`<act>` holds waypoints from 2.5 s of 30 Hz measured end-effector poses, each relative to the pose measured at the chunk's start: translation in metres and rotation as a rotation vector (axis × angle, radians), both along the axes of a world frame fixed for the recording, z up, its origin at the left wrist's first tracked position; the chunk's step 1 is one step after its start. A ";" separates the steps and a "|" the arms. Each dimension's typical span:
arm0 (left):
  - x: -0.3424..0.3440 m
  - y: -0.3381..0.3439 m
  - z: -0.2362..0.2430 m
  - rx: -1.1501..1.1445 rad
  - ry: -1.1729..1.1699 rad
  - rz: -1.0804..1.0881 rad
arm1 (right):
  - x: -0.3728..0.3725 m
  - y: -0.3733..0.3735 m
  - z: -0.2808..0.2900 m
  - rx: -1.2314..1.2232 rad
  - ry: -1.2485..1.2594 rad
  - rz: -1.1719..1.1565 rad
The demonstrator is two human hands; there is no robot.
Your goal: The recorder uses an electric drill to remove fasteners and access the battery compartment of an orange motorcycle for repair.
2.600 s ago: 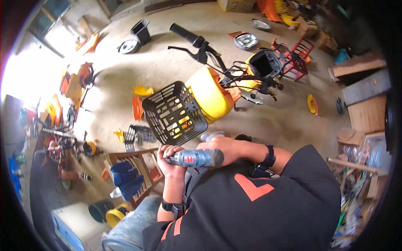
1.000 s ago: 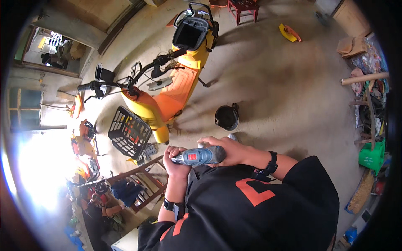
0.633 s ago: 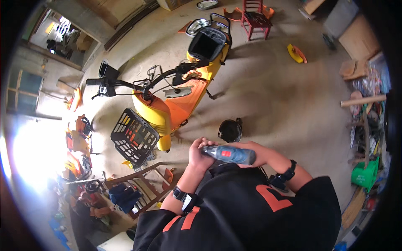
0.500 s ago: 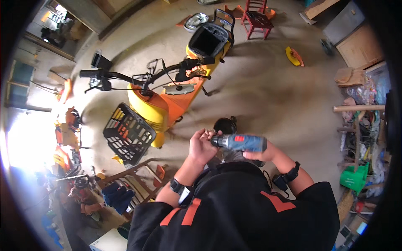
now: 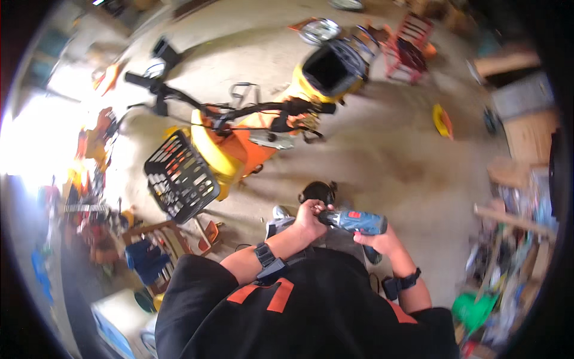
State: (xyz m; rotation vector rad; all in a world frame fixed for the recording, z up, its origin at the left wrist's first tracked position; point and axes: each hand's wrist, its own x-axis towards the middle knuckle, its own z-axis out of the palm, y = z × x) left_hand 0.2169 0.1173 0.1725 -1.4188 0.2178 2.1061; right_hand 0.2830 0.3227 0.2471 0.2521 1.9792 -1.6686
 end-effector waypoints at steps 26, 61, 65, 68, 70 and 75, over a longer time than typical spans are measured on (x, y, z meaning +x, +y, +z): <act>0.042 0.040 0.102 -0.161 0.517 0.814 | -0.100 0.047 0.057 -0.320 0.328 0.895; 0.636 0.041 -0.288 -0.647 -0.404 -0.602 | 0.004 -0.081 -0.680 1.256 0.306 1.411; 0.640 0.062 -0.280 -0.501 -0.500 -0.566 | 0.020 -0.063 -0.724 1.353 0.445 1.399; 0.649 0.082 -0.279 -0.552 -0.485 -0.431 | 0.014 -0.062 -0.702 1.223 0.334 1.420; 0.667 0.099 -0.290 -0.618 -0.399 -0.277 | 0.012 -0.066 -0.665 1.110 0.316 1.372; 0.722 0.170 -0.340 -0.361 -0.585 -0.179 | 0.012 -0.100 -0.587 0.710 0.252 1.105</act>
